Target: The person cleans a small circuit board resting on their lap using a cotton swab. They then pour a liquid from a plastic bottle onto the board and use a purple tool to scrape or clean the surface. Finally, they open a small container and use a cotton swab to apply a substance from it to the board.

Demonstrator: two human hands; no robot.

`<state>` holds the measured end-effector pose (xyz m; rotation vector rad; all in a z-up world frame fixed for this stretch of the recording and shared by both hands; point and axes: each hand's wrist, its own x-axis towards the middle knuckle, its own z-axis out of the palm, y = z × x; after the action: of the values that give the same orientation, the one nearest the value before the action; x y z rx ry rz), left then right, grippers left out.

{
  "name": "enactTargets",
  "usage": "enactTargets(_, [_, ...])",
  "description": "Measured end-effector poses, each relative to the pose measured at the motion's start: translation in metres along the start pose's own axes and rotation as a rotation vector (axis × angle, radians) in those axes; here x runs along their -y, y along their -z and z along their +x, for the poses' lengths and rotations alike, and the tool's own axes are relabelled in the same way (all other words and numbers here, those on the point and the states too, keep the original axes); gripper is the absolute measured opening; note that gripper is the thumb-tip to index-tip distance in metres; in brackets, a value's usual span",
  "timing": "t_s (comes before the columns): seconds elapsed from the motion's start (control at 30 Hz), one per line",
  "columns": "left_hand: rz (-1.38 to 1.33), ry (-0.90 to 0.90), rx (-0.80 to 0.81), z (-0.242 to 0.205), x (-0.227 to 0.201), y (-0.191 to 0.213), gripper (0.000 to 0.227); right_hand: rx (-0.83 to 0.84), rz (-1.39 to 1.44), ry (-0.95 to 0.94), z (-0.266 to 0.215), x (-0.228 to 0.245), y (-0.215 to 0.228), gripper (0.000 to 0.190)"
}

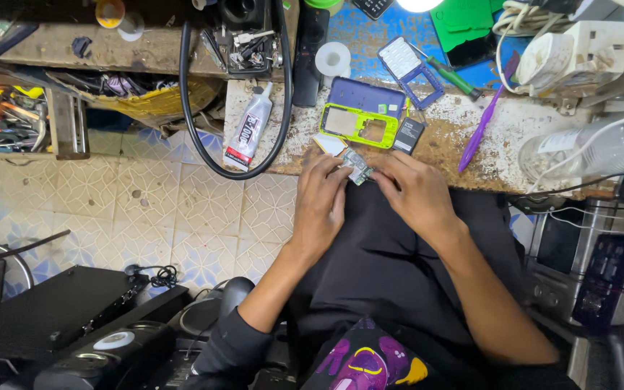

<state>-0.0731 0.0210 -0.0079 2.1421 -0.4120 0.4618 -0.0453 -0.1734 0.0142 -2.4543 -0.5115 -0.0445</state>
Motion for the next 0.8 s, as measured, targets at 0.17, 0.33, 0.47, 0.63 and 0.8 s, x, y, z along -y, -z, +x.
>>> enactTargets(0.17, [0.021,-0.028,0.068,0.005,0.006,0.002,0.027,-0.071,-0.071,-0.012,0.006,-0.004,-0.009,0.017])
enactTargets(0.33, [0.048,-0.020,0.107,0.005,0.017,0.000,0.031,-0.149,-0.029,0.017,0.013,-0.016,-0.016,0.021])
enactTargets(0.47, [0.064,-0.008,0.136,0.004,0.014,0.001,0.033,-0.147,-0.021,0.059,0.017,-0.011,-0.012,0.014])
enactTargets(0.63, [0.033,0.013,0.151,0.007,0.015,0.003,0.027,-0.149,-0.050,0.082,0.018,-0.011,-0.014,0.011])
enactTargets(0.8, [0.023,0.000,0.140,0.008,0.016,0.003,0.019,-0.159,-0.075,0.059,0.017,-0.015,-0.018,0.012])
